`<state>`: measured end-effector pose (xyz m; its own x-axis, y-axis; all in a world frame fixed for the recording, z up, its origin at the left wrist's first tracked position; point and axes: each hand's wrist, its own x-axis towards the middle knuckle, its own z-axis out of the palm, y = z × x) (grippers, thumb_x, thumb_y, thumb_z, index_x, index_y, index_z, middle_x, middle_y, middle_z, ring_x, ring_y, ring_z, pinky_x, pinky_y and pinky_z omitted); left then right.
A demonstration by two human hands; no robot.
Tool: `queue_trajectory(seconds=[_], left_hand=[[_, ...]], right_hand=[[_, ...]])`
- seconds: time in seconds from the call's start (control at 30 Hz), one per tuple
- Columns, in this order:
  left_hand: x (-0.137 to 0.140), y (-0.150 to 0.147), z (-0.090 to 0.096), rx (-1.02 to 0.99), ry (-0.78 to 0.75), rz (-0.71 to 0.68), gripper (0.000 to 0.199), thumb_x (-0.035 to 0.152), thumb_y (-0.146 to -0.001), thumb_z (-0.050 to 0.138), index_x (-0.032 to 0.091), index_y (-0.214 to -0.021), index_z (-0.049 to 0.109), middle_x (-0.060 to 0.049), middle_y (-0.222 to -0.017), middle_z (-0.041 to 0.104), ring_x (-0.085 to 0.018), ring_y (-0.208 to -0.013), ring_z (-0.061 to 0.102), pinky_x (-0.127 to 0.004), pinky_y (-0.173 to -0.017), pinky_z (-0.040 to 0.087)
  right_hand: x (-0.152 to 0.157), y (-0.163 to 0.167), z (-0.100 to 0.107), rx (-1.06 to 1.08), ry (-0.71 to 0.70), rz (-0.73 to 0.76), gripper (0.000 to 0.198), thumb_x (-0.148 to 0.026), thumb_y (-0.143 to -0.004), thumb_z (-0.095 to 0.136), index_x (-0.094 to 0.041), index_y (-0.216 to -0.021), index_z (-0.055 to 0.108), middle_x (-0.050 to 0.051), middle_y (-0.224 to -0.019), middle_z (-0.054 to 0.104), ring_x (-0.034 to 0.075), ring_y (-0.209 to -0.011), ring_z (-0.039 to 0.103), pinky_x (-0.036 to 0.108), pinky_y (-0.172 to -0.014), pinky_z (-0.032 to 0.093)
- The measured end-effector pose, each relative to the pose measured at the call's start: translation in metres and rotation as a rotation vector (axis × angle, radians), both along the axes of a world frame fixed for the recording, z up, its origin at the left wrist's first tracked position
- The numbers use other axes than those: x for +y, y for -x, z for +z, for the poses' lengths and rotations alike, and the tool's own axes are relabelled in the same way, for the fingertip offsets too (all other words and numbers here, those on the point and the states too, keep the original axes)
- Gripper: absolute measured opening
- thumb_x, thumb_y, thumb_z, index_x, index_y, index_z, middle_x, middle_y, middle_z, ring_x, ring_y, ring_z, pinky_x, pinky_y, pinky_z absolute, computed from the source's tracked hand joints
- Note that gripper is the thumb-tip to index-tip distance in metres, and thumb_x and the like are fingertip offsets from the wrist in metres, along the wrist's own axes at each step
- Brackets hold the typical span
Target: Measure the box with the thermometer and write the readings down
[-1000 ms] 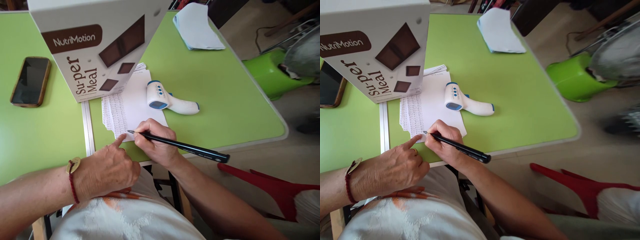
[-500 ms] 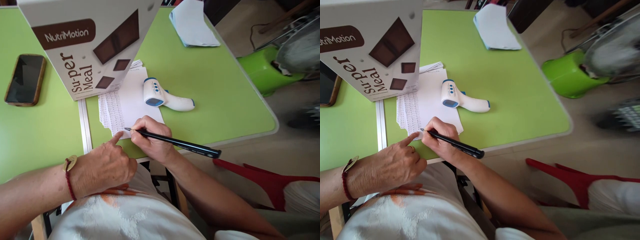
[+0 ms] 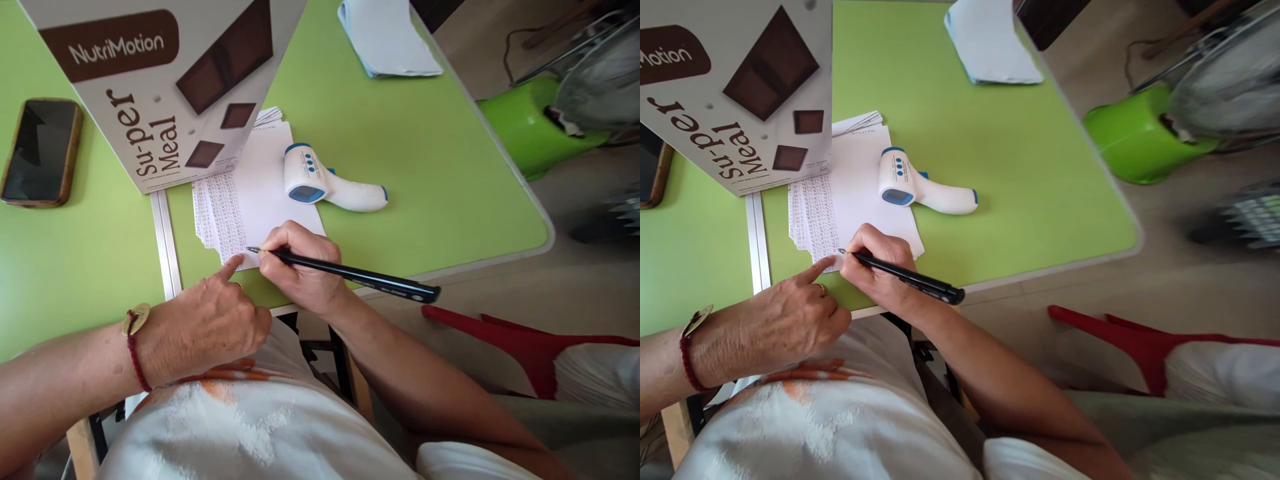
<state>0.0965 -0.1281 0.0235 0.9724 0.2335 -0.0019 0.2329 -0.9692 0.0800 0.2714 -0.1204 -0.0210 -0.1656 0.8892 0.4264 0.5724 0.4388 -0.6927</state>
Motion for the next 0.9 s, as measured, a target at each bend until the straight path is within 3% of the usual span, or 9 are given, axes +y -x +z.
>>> queue_trajectory(seconds=[0.33, 0.63, 0.9], left_hand=[[0.0, -0.0009, 0.0, 0.033, 0.001, -0.001, 0.025, 0.027, -0.084, 0.06, 0.019, -0.063, 0.049, 0.003, -0.051, 0.056, -0.015, -0.046, 0.054, -0.049, -0.106, 0.041], [-0.0001, 0.0008, -0.002, 0.019, 0.005, 0.003, 0.026, 0.034, -0.082, 0.062, 0.019, -0.065, 0.05, 0.003, -0.052, 0.057, -0.016, -0.047, 0.056, -0.049, -0.106, 0.042], [-0.0001, -0.0021, 0.0018, 0.092, 0.032, 0.008, 0.019, 0.013, -0.082, 0.054, 0.018, -0.065, 0.051, 0.002, -0.055, 0.059, -0.016, -0.049, 0.058, -0.051, -0.107, 0.041]], right_hand=[[-0.0003, -0.0012, 0.0004, 0.038, -0.011, -0.021, 0.015, -0.015, -0.075, 0.053, -0.022, -0.065, 0.047, -0.007, -0.052, 0.05, 0.008, -0.045, 0.045, 0.021, -0.046, 0.039], [-0.0002, -0.0011, -0.0004, 0.012, 0.015, -0.034, 0.015, -0.017, -0.076, 0.054, -0.023, -0.064, 0.047, -0.007, -0.051, 0.048, 0.008, -0.045, 0.043, 0.021, -0.044, 0.038], [0.0001, -0.0011, -0.0002, 0.054, 0.016, -0.032, 0.015, -0.015, -0.075, 0.053, -0.023, -0.065, 0.046, -0.008, -0.051, 0.047, 0.008, -0.044, 0.044, 0.021, -0.045, 0.039]])
